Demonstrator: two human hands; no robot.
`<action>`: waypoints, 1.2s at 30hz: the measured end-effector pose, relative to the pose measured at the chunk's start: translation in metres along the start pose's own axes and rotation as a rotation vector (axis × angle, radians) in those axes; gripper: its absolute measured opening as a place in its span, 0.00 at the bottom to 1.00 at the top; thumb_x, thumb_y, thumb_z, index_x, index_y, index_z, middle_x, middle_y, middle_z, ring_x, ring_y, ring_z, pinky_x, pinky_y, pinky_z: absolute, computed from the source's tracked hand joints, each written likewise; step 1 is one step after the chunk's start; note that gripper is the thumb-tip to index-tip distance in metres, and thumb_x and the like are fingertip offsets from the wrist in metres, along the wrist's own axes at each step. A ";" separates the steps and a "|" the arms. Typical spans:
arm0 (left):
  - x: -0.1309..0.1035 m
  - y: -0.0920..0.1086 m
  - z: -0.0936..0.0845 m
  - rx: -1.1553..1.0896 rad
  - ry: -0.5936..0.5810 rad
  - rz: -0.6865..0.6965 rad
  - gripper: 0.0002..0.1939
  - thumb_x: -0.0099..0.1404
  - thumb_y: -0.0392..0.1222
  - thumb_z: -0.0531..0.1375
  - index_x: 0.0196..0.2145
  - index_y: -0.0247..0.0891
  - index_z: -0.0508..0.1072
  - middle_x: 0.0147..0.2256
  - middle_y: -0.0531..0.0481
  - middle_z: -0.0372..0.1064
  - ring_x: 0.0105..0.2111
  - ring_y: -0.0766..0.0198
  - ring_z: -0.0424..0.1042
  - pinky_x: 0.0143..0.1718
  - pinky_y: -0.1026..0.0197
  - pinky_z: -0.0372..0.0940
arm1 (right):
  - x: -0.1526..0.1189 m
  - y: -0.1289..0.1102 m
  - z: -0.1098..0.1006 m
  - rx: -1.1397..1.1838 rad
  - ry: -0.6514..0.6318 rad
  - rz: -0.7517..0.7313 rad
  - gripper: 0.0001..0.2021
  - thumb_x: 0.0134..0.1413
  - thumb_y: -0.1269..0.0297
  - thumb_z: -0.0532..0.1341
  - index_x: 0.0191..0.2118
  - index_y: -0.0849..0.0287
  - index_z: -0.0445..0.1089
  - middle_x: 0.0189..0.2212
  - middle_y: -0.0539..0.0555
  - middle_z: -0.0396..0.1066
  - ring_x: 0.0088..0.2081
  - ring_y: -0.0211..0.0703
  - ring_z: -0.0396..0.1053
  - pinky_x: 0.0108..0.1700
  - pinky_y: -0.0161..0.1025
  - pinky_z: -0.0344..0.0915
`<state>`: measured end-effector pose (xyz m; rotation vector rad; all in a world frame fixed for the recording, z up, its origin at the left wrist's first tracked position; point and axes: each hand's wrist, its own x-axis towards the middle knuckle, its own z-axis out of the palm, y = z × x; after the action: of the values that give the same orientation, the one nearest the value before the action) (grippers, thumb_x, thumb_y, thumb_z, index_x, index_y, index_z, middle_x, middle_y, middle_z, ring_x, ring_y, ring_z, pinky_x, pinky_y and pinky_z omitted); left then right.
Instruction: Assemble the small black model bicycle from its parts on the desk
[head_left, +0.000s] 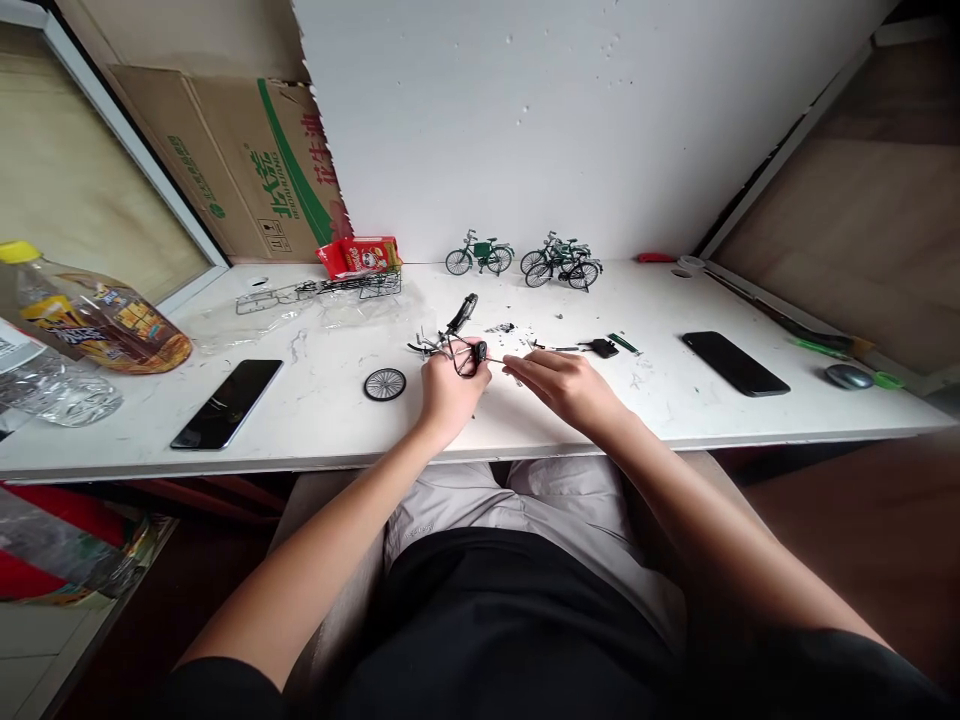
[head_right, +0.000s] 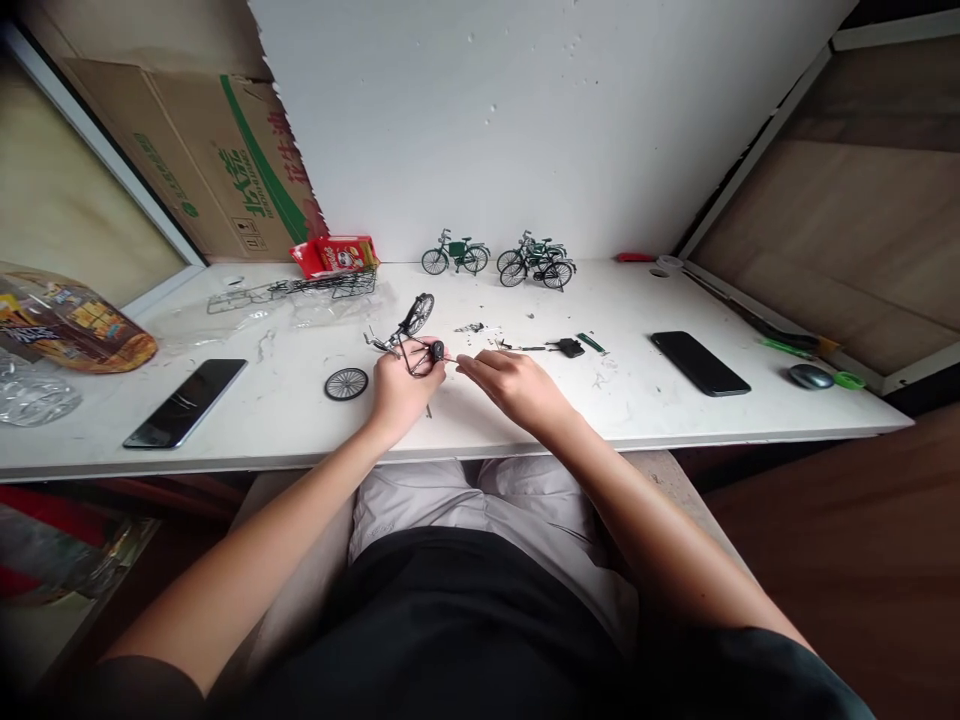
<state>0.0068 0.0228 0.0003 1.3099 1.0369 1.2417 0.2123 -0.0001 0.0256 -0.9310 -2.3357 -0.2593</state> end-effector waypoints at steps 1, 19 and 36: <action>-0.001 -0.001 0.000 0.014 0.011 0.017 0.24 0.60 0.35 0.70 0.54 0.39 0.76 0.49 0.40 0.83 0.56 0.50 0.80 0.56 0.53 0.73 | -0.002 0.001 0.005 0.010 0.015 0.007 0.15 0.79 0.63 0.55 0.54 0.58 0.79 0.30 0.56 0.76 0.29 0.42 0.69 0.31 0.40 0.62; -0.003 -0.019 0.000 0.271 0.122 0.234 0.19 0.65 0.33 0.66 0.54 0.41 0.77 0.51 0.41 0.82 0.53 0.53 0.82 0.59 0.53 0.71 | 0.003 -0.021 0.029 0.418 0.155 0.431 0.28 0.76 0.50 0.57 0.22 0.55 0.65 0.14 0.46 0.65 0.18 0.36 0.61 0.29 0.38 0.61; 0.003 -0.022 0.003 0.300 0.241 0.408 0.15 0.66 0.29 0.64 0.50 0.36 0.78 0.43 0.41 0.85 0.45 0.56 0.85 0.48 0.59 0.77 | -0.003 -0.002 0.044 0.189 0.058 0.318 0.12 0.80 0.57 0.48 0.52 0.56 0.64 0.42 0.63 0.78 0.33 0.49 0.72 0.36 0.42 0.65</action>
<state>0.0115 0.0276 -0.0207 1.6918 1.1977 1.6258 0.1923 0.0130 -0.0112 -1.1613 -2.0788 0.0628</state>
